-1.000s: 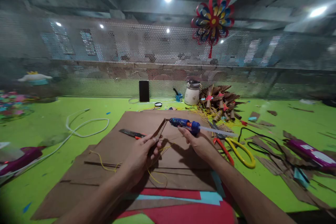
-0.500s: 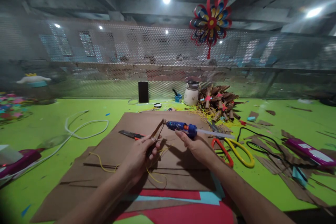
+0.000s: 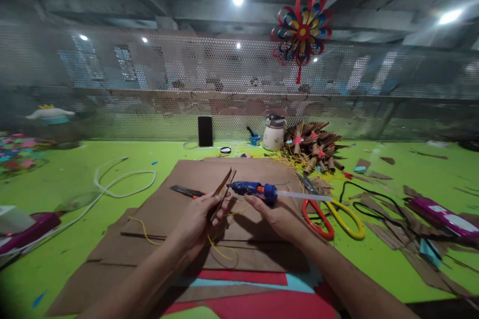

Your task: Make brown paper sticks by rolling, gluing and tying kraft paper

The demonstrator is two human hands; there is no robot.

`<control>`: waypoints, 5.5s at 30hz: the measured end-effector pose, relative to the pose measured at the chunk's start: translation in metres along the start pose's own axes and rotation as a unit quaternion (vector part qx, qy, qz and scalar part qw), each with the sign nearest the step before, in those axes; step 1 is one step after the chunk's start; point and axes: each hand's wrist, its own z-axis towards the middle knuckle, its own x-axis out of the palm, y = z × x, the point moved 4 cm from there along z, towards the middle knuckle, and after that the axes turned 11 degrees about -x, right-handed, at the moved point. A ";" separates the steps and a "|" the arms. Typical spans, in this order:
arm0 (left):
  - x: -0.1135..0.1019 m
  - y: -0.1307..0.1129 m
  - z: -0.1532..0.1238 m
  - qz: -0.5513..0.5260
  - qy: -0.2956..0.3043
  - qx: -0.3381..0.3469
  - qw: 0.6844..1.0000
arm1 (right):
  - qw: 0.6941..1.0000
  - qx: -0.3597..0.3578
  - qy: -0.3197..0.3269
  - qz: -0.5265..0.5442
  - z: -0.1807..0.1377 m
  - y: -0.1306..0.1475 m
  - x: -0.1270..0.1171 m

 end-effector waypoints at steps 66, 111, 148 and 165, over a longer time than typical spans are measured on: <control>0.001 -0.004 -0.006 0.001 -0.014 -0.007 1.000 | 0.999 -0.013 -0.045 0.018 0.003 -0.010 -0.009; 0.011 -0.012 -0.024 -0.066 0.047 -0.011 0.997 | 0.973 0.017 -0.094 0.211 0.008 -0.012 -0.001; 0.014 -0.016 -0.029 -0.096 0.068 -0.012 0.993 | 0.964 0.006 -0.020 0.265 0.001 -0.020 0.009; 0.018 -0.016 -0.033 -0.105 0.070 -0.009 0.992 | 0.962 0.003 -0.086 0.261 0.009 -0.027 -0.002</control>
